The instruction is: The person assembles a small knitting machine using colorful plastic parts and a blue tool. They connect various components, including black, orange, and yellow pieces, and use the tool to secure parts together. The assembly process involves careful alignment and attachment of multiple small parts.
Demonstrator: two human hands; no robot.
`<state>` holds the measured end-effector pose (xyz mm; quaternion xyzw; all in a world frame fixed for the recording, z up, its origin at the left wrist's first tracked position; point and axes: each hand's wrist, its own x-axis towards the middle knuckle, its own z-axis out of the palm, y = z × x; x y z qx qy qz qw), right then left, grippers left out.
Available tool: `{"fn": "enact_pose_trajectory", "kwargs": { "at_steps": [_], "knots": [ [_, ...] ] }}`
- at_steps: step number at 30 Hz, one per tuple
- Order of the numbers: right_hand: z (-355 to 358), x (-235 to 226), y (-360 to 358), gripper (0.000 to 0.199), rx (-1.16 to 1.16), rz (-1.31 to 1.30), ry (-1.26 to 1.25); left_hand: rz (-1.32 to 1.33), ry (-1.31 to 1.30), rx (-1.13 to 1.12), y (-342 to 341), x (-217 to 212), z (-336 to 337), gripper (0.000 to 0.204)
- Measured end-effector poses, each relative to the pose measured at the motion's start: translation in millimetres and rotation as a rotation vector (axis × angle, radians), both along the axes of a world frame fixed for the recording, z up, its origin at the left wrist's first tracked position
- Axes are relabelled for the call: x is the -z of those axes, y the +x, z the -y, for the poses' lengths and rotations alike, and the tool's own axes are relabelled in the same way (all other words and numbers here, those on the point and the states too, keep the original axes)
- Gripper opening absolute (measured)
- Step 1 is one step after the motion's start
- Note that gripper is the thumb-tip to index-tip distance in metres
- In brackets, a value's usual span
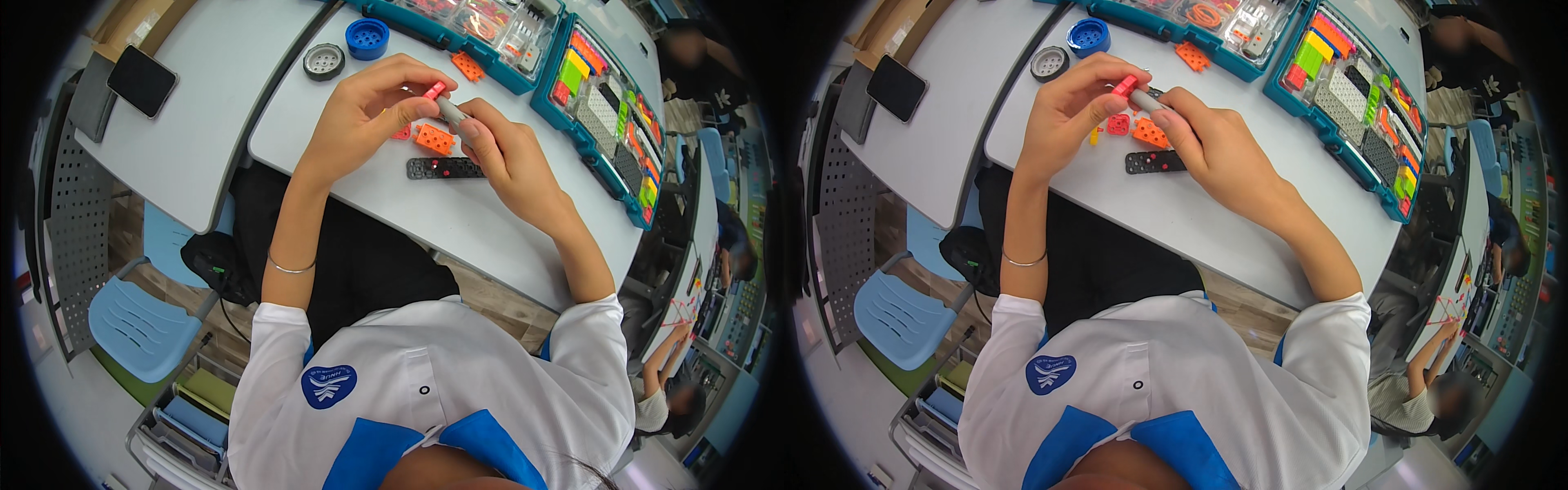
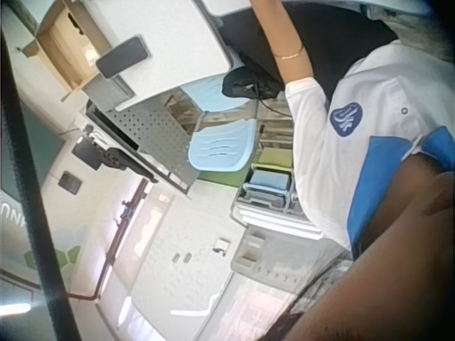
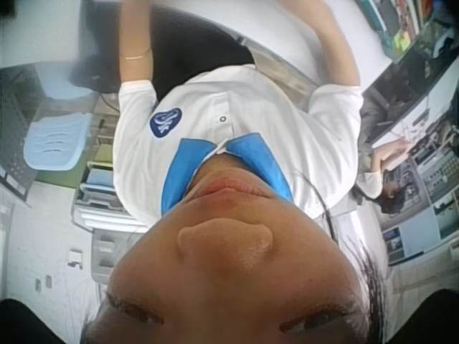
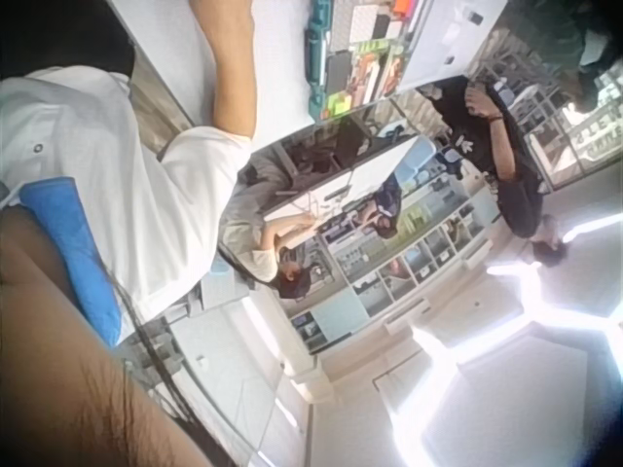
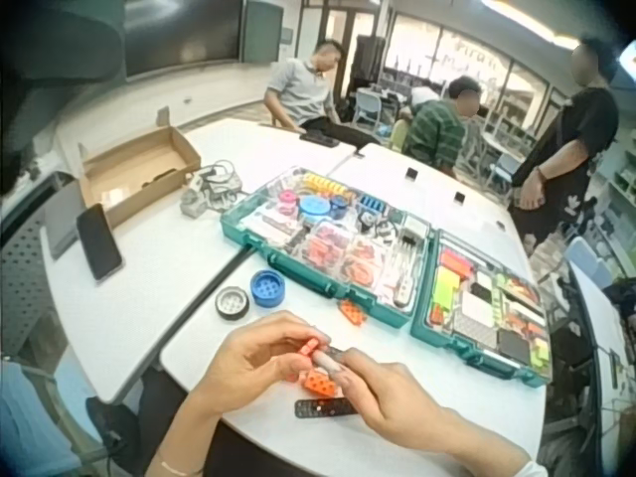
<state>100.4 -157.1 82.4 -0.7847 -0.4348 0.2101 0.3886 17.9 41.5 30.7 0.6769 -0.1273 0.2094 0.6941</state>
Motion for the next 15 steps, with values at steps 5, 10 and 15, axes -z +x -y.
{"fn": "enact_pose_trajectory", "kwargs": {
  "at_steps": [5, 10, 15],
  "knots": [
    [8, -12, -5, 0.024, 0.027, 0.063, -0.029, 0.069, -0.159, -0.181, -5, -2, -43, 0.029],
    [4, -5, 0, 0.024, 0.025, 0.149, -0.044, -0.137, -0.356, 0.034, -11, -14, -15, 0.037],
    [2, -2, -1, 0.026, -0.005, 0.172, -0.039, -0.426, -0.356, 0.161, -8, -14, -3, 0.032]
  ]
}}
